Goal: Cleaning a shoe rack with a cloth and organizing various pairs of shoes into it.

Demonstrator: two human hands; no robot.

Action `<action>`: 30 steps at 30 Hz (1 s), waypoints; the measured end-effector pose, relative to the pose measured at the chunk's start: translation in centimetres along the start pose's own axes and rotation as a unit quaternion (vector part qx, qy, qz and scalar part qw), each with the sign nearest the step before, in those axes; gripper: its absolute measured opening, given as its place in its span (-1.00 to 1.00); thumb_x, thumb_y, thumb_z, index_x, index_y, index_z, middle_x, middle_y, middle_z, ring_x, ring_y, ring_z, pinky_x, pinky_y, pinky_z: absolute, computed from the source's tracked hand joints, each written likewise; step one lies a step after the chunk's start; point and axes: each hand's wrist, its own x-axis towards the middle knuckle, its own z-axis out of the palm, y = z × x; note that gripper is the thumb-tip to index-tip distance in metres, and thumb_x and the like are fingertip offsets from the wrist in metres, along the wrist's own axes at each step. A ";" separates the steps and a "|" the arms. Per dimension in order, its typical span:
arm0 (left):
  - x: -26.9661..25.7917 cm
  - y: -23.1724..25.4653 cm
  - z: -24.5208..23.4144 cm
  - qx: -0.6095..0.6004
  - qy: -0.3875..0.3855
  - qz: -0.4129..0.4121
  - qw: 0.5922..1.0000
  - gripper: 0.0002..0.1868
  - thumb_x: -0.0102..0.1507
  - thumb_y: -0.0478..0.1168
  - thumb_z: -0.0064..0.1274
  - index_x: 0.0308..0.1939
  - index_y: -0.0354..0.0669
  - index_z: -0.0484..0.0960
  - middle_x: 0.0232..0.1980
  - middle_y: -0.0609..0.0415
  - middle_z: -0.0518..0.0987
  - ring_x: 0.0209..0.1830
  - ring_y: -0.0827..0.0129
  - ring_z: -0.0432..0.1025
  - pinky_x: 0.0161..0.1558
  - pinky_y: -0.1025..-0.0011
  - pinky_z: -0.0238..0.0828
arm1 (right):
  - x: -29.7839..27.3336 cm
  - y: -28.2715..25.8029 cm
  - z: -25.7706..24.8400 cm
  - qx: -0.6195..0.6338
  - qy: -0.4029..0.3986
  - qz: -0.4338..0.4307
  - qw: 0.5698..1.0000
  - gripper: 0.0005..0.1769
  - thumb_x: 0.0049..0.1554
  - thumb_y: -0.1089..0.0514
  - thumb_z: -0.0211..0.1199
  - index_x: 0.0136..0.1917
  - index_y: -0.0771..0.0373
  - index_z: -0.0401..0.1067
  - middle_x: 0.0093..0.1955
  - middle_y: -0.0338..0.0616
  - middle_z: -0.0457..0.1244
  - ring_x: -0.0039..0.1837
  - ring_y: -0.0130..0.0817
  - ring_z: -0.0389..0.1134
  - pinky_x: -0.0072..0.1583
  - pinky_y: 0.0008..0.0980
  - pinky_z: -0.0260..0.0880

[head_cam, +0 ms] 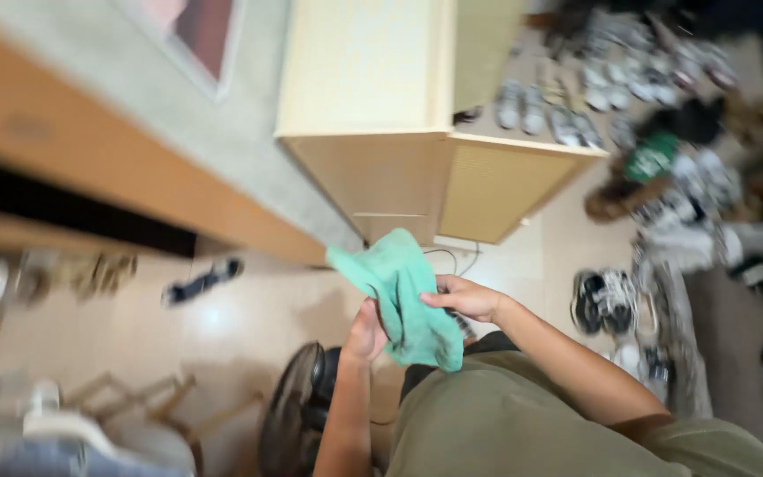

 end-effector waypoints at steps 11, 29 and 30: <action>8.1 -3.9 4.8 0.353 0.132 -0.098 0.921 -0.58 0.29 -0.33 0.13 0.22 -0.34 0.49 0.09 0.02 0.62 0.01 0.41 0.50 0.00 0.36 0.46 | -9.3 -3.4 -3.6 0.128 0.178 -0.205 0.954 -0.35 0.08 0.31 0.33 0.41 0.22 0.26 0.24 -0.28 0.33 0.27 -0.50 0.34 0.31 -0.36 0.35; 20.2 -20.7 16.1 0.102 0.113 -0.187 0.971 -0.64 0.37 -0.17 -0.09 0.10 -0.40 0.55 0.05 -0.07 0.65 0.09 0.24 0.54 0.19 0.23 0.40 | -20.6 -2.4 -23.8 0.413 -0.061 -0.250 0.874 -0.35 0.14 0.03 0.06 0.45 0.34 0.19 0.44 -0.01 0.19 0.45 -0.14 0.26 0.44 -0.11 0.25; 20.6 -21.3 17.3 0.101 0.116 -0.192 0.969 -0.64 0.37 -0.17 -0.09 0.10 -0.40 0.55 0.05 -0.07 0.65 0.09 0.24 0.54 0.19 0.23 0.40 | -20.3 -1.8 -24.5 0.418 -0.057 -0.249 0.872 -0.35 0.14 0.03 0.06 0.45 0.34 0.19 0.44 -0.01 0.19 0.45 -0.14 0.26 0.44 -0.11 0.25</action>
